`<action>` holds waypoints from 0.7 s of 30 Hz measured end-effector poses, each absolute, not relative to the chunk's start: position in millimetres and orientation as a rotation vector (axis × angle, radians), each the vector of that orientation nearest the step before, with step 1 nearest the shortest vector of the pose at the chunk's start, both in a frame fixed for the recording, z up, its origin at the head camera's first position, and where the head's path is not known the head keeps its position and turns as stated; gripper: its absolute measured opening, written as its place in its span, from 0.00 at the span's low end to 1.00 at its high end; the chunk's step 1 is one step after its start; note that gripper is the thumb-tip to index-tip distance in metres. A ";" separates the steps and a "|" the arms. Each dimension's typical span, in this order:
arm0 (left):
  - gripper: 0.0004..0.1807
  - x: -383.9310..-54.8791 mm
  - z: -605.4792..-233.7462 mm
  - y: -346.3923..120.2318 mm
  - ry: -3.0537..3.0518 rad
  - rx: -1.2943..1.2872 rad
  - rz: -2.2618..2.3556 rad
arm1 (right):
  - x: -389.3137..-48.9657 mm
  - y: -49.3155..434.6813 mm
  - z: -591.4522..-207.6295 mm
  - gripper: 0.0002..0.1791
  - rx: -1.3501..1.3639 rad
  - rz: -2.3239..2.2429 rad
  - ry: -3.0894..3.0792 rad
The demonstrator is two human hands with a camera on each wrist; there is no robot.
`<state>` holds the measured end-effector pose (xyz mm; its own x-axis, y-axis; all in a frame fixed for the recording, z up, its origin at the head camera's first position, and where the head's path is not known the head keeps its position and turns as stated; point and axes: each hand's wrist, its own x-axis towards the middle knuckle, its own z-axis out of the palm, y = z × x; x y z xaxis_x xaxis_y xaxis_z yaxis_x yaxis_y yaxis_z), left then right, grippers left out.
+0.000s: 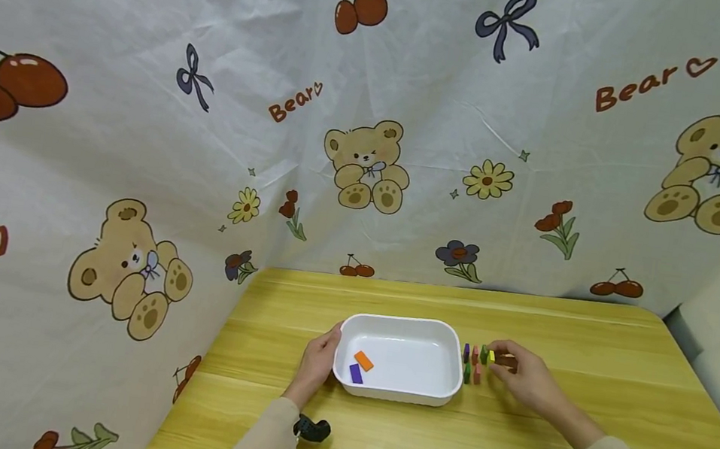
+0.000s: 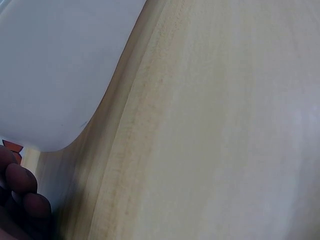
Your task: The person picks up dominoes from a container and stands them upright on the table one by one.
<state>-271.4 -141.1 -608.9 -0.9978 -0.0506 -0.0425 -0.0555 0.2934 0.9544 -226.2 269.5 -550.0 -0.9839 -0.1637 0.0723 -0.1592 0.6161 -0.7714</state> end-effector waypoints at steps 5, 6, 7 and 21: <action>0.26 -272.3 -609.8 -141.8 2.532 -0.089 1.854 | -225.3 268.3 -557.3 0.18 -0.258 -1.345 2.801; 0.26 -272.6 -609.7 -141.8 2.533 -0.088 1.856 | -225.0 267.6 -558.2 0.18 -0.244 -1.349 2.796; 0.26 -272.8 -609.6 -141.8 2.533 -0.086 1.858 | -224.8 267.2 -559.0 0.18 -0.239 -1.345 2.794; 0.26 -274.0 -610.0 -143.4 2.516 -0.095 1.861 | -221.7 266.0 -577.1 0.17 -0.220 -1.363 2.800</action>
